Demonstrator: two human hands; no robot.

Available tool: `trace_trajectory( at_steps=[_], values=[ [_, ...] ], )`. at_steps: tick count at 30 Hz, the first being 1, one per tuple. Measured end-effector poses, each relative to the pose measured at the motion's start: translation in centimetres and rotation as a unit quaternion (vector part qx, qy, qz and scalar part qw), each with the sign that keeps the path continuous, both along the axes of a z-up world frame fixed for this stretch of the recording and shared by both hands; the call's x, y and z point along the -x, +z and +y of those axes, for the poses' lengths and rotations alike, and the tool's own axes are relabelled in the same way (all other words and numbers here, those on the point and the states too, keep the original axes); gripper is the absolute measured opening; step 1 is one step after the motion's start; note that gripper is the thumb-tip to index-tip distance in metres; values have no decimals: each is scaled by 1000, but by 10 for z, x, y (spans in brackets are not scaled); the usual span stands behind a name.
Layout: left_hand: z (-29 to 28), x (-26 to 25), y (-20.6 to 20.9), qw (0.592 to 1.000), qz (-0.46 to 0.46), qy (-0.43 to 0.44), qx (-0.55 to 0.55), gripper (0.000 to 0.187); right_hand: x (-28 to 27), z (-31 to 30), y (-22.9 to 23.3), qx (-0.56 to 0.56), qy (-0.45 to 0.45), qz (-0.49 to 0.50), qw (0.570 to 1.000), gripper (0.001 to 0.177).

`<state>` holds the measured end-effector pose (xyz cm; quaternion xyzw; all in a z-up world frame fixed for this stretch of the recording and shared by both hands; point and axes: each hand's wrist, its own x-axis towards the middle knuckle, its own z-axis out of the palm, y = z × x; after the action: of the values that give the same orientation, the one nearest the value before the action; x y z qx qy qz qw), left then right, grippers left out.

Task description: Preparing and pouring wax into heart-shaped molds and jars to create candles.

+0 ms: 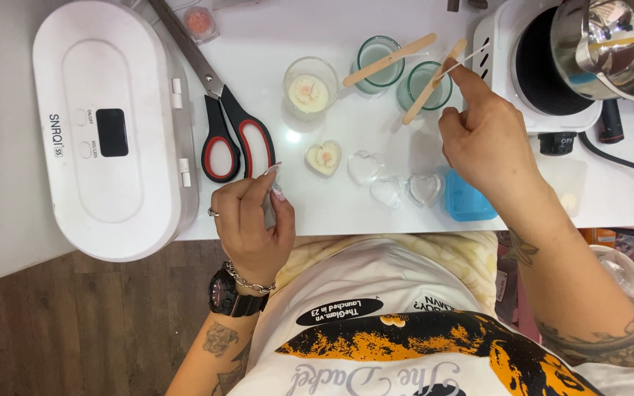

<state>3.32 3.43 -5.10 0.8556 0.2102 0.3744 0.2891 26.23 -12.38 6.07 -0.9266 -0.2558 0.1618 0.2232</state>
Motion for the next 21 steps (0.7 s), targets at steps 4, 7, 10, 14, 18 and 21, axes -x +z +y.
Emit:
trace_trajectory(
  at_steps=[4,7,10,14,18,21],
  values=[
    [0,0,0,1000,0,-2,-2,32,1,-2,-1,7,10,-20,1000,56],
    [0,0,0,1000,2,-2,-5,32,1,-1,1,15,10,-25,1000,56],
    [0,1,-2,1000,4,-2,-7,31,0,-4,-2,10,16,-32,999,55],
    [0,1,-2,1000,3,-4,-6,31,3,-6,2,12,8,-44,999,55],
    [0,1,0,1000,2,-4,-4,31,21,-10,25,27,-25,-23,999,55],
    [0,0,1,1000,3,-5,-6,32,37,-20,41,-29,-66,38,997,51]
  ],
)
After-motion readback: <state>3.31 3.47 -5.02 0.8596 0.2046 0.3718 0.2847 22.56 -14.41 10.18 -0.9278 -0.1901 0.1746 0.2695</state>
